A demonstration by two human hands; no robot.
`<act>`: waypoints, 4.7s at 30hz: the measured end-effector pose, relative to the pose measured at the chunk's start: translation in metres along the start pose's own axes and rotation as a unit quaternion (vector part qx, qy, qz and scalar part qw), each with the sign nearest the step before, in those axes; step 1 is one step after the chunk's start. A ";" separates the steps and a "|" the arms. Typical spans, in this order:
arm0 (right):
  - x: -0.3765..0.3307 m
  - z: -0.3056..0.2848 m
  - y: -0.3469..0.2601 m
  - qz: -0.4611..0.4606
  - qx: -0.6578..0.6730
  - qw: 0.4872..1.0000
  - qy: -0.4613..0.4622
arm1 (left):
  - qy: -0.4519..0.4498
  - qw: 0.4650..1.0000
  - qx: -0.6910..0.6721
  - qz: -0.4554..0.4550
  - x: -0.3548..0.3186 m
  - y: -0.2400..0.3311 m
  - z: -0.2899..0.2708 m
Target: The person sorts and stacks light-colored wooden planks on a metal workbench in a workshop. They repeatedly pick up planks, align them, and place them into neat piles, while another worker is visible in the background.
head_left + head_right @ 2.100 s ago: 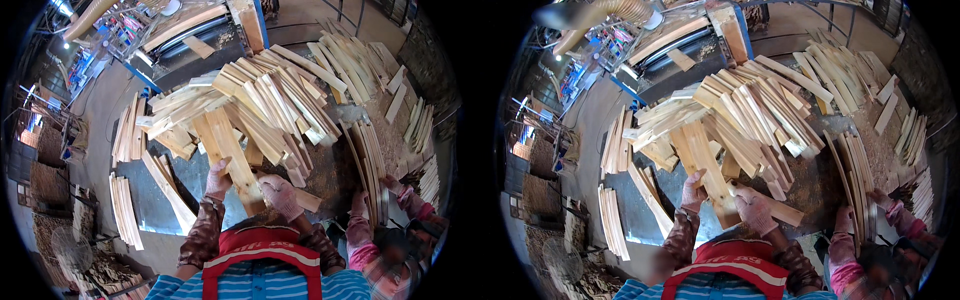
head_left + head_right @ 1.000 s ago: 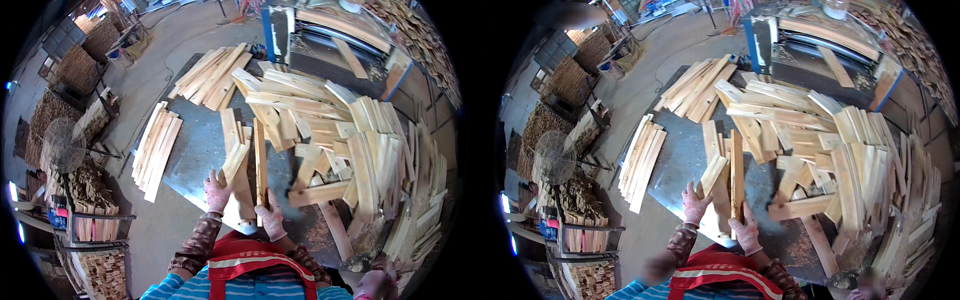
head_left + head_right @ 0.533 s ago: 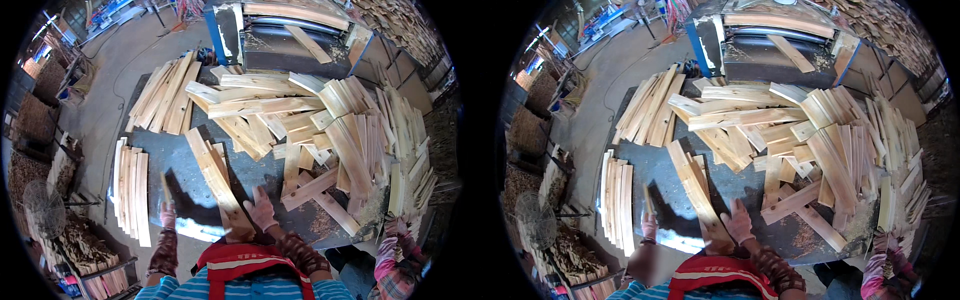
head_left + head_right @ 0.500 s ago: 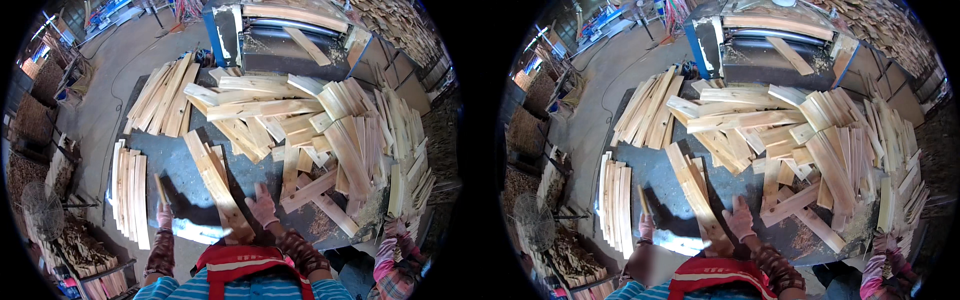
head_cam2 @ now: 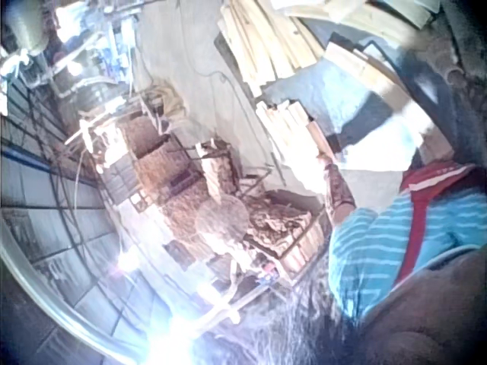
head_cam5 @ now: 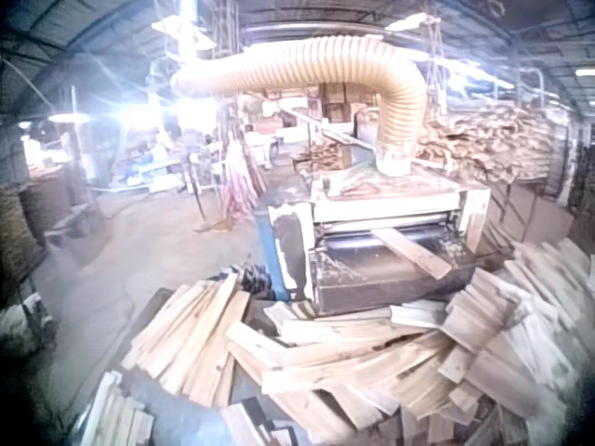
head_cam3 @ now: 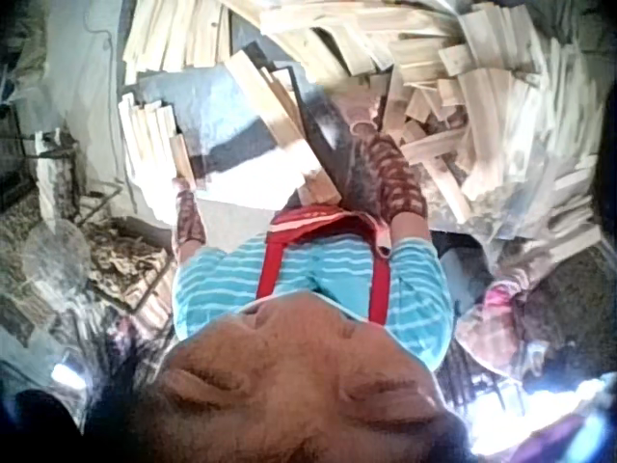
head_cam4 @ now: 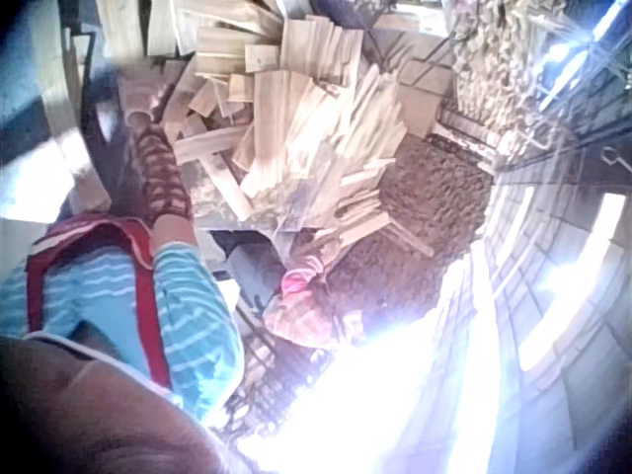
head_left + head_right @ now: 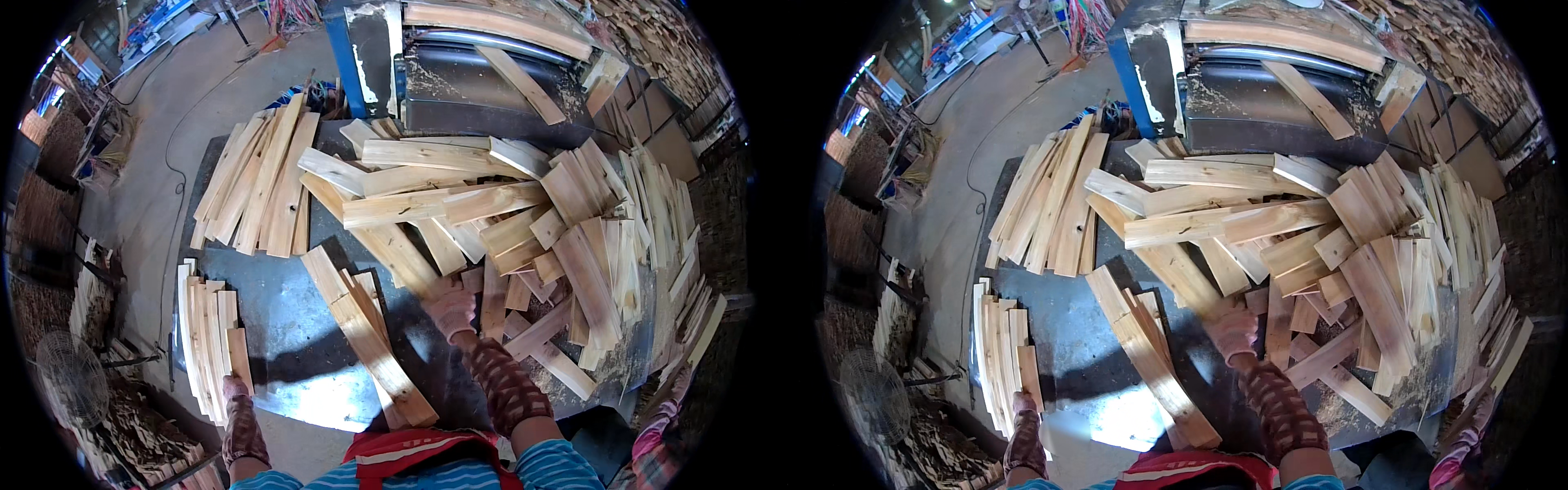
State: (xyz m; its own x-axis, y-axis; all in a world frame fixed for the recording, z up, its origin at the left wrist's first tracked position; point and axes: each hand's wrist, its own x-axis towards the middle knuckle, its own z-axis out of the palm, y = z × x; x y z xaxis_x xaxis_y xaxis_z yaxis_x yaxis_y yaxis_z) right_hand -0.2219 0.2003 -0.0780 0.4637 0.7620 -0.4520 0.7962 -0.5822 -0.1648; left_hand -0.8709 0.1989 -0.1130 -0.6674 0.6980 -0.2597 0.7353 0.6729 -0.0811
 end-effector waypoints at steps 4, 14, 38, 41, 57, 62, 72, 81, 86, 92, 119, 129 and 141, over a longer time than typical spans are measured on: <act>-0.054 -0.020 -0.035 -0.080 0.024 0.994 -0.077 | 0.081 0.993 -0.001 -0.080 -0.010 0.006 0.000; -0.139 -0.034 -0.007 -0.014 0.736 0.512 -0.444 | -0.300 0.754 -0.518 0.270 -0.130 0.244 -0.036; -0.005 -0.029 -0.027 -0.196 0.152 0.965 -0.086 | -0.298 0.497 -0.811 0.077 -0.107 0.286 -0.120; -0.042 -0.005 0.008 -0.176 0.483 0.815 -0.269 | -0.331 0.423 -0.824 0.179 -0.085 0.348 -0.179; -0.181 0.038 0.024 -0.373 0.384 0.844 -0.028 | -0.535 0.608 -0.577 0.104 -0.353 0.271 -0.039; -0.056 0.001 -0.004 -0.133 0.419 0.895 0.080 | -0.614 0.489 -0.607 0.128 -0.341 0.253 -0.093; -0.049 -0.002 0.026 0.013 0.804 0.575 -0.150 | -0.589 0.534 -0.595 0.115 -0.348 0.230 -0.093; -0.212 0.113 0.152 0.123 0.634 0.763 0.006 | -0.569 0.474 -0.672 0.010 -0.364 0.218 -0.073; -0.231 0.095 0.143 0.128 0.609 0.777 0.094 | -0.661 0.234 -0.712 -0.038 -0.345 0.202 -0.042; -0.239 0.060 0.142 0.076 0.808 0.559 -0.168 | -0.679 -0.083 -0.729 -0.012 -0.330 0.185 0.016; -0.201 0.016 0.013 -0.366 0.046 0.925 0.094 | -0.362 0.646 -0.645 0.189 -0.371 0.230 -0.019; -0.005 -0.069 0.026 -0.130 -0.004 0.983 0.129 | -0.058 0.798 -0.544 0.255 -0.199 0.121 -0.017; 0.063 -0.079 0.023 -0.130 -0.244 0.938 0.210 | 0.037 0.983 0.025 0.180 -0.048 -0.045 -0.003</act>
State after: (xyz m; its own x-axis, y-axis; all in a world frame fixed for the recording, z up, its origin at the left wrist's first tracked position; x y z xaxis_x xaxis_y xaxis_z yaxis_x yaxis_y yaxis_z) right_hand -0.1434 0.2578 -0.0410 0.2591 0.9645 -0.0509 0.9395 -0.2395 0.2449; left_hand -0.8722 0.1362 -0.0945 -0.3691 0.9052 -0.2105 0.9287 0.3681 -0.0453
